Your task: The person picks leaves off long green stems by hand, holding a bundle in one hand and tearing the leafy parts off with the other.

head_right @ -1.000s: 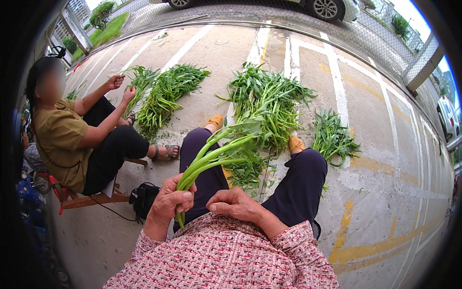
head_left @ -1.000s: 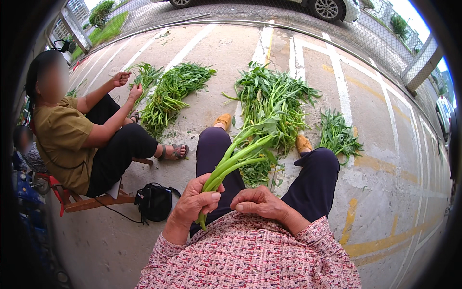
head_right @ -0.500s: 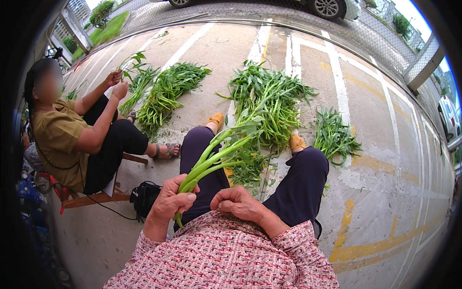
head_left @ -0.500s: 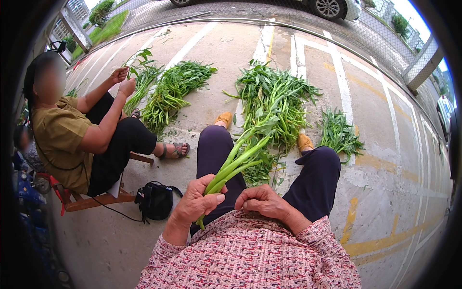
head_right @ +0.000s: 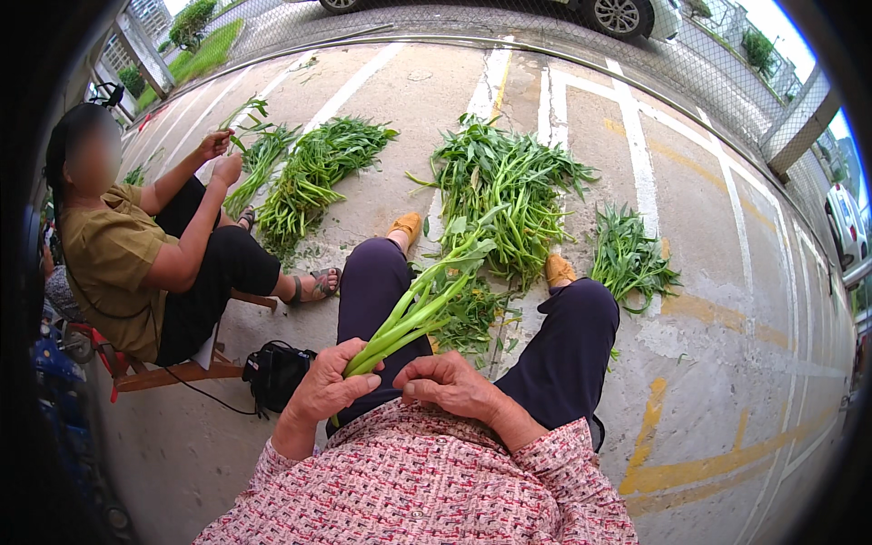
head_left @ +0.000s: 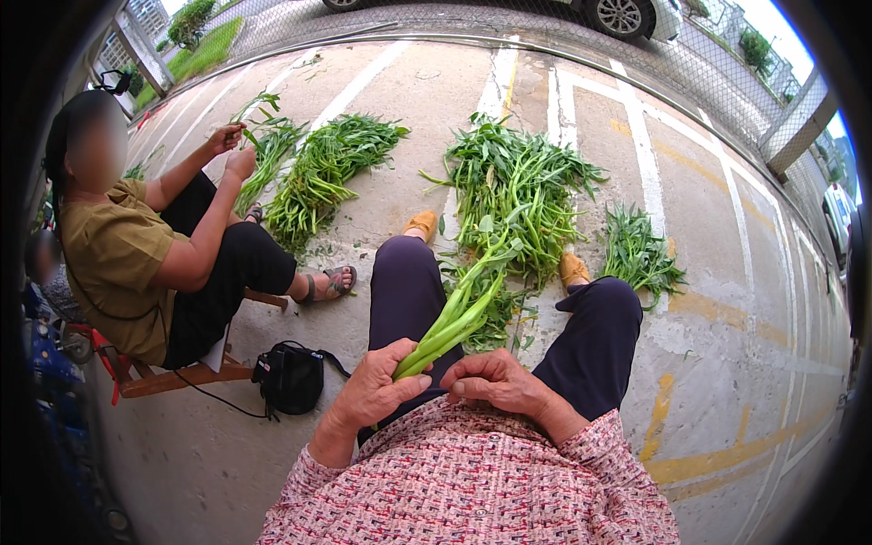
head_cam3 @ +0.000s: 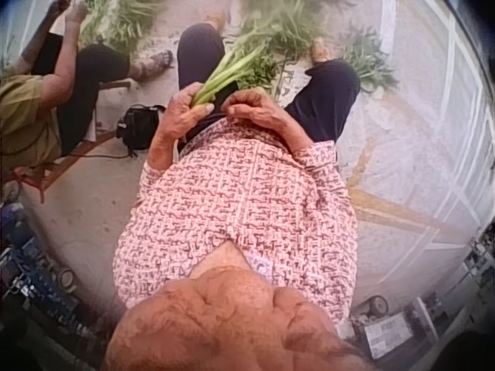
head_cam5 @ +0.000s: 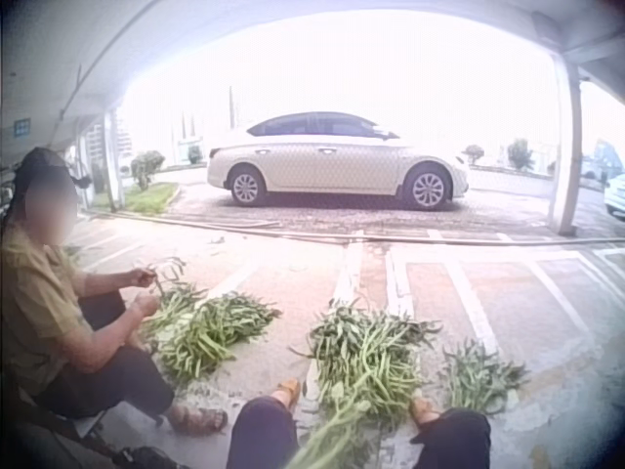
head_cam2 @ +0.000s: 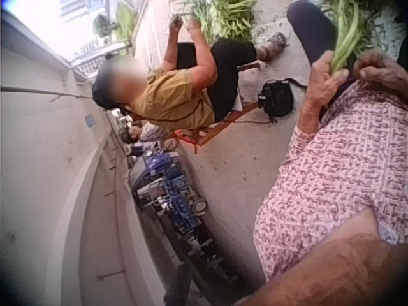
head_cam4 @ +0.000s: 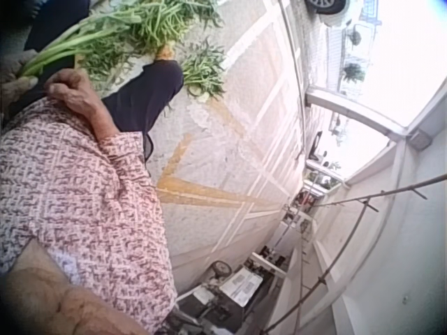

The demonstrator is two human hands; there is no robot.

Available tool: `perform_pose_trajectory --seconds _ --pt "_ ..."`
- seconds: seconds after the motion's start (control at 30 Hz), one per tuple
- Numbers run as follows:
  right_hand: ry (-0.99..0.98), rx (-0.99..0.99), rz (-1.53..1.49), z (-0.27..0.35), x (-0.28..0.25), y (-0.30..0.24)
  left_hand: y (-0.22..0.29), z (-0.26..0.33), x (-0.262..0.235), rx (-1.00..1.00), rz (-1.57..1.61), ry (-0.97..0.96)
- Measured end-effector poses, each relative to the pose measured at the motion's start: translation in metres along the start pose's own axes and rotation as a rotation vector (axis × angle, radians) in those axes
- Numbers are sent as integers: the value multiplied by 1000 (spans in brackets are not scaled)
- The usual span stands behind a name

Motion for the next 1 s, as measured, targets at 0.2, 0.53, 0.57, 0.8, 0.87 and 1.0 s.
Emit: perform_pose_trajectory --seconds 0.2,0.53,0.57,0.8,0.87,1.0 --pt "-14 -13 40 3 -1 -2 0 1 -1 34 -120 26" --pt "-24 19 19 5 2 -7 -11 3 -6 3 -247 45" --pt "-29 4 13 5 3 -7 -12 4 -6 25 -250 57" --pt "-63 -38 32 3 3 -1 -19 12 -12 18 -273 77" --pt "-60 -46 33 3 2 -2 -19 13 -13 6 -262 79" --pt "47 -30 108 4 -12 1 -20 16 -16 -11 -235 71"
Point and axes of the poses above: each hand's wrist, its own z-axis away from the middle knuckle, its own x-axis out of the palm, y = z × x, the point moved 7 cm from there along -z, towards the middle knuckle, and after that the axes turned 7 degrees about -x, right-handed, at the moved point
